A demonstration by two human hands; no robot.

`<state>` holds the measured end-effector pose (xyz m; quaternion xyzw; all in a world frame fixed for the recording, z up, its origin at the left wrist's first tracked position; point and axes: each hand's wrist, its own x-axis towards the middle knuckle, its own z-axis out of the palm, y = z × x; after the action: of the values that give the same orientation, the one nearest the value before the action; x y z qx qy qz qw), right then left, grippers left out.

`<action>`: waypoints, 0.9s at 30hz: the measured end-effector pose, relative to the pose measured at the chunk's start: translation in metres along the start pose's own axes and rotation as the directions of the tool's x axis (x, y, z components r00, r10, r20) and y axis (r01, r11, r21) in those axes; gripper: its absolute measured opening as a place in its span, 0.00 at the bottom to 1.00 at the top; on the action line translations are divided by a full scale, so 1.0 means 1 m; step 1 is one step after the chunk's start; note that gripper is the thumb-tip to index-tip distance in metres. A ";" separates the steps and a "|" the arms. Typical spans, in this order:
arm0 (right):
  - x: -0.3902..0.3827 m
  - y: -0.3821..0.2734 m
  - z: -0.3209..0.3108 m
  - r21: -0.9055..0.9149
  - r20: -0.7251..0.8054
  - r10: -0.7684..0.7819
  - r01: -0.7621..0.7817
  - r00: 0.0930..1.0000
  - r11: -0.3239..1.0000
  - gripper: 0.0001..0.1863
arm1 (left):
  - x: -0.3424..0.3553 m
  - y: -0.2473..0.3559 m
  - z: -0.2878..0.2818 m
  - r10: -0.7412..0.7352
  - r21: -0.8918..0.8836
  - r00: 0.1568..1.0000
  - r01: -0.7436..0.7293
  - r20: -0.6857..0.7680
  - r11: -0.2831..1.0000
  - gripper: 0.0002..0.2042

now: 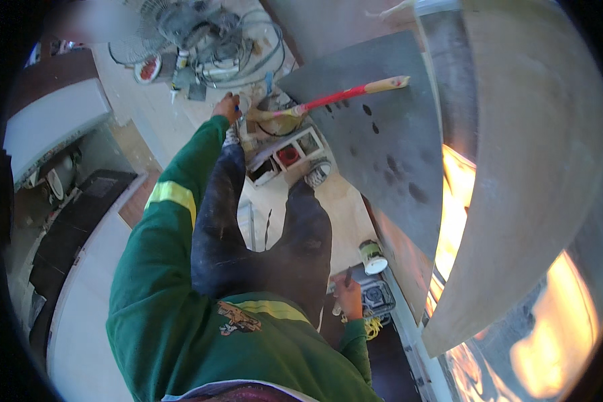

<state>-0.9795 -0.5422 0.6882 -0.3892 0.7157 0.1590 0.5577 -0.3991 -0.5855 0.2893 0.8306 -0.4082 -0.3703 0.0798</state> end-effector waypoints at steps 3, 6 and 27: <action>0.006 -0.032 -0.008 0.005 -0.007 -0.097 0.097 0.995 0.995 0.17 | -0.041 0.030 -0.062 0.103 0.133 0.991 -0.114 0.085 0.985 0.24; -0.012 -0.063 -0.025 0.138 -0.008 -0.269 0.267 0.963 0.954 0.17 | -0.107 0.097 -0.120 0.286 0.311 0.944 -0.325 0.165 0.893 0.32; -0.290 -0.226 -0.144 0.684 -0.440 -0.897 0.661 0.037 -0.309 0.63 | -0.604 0.659 -0.669 0.976 0.029 0.093 -0.994 -0.198 0.101 0.19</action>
<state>-0.8891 -0.6740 1.0494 -0.4447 0.1387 -0.5489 0.6941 -0.5890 -0.6850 1.3848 0.3660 -0.8286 -0.1732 0.3867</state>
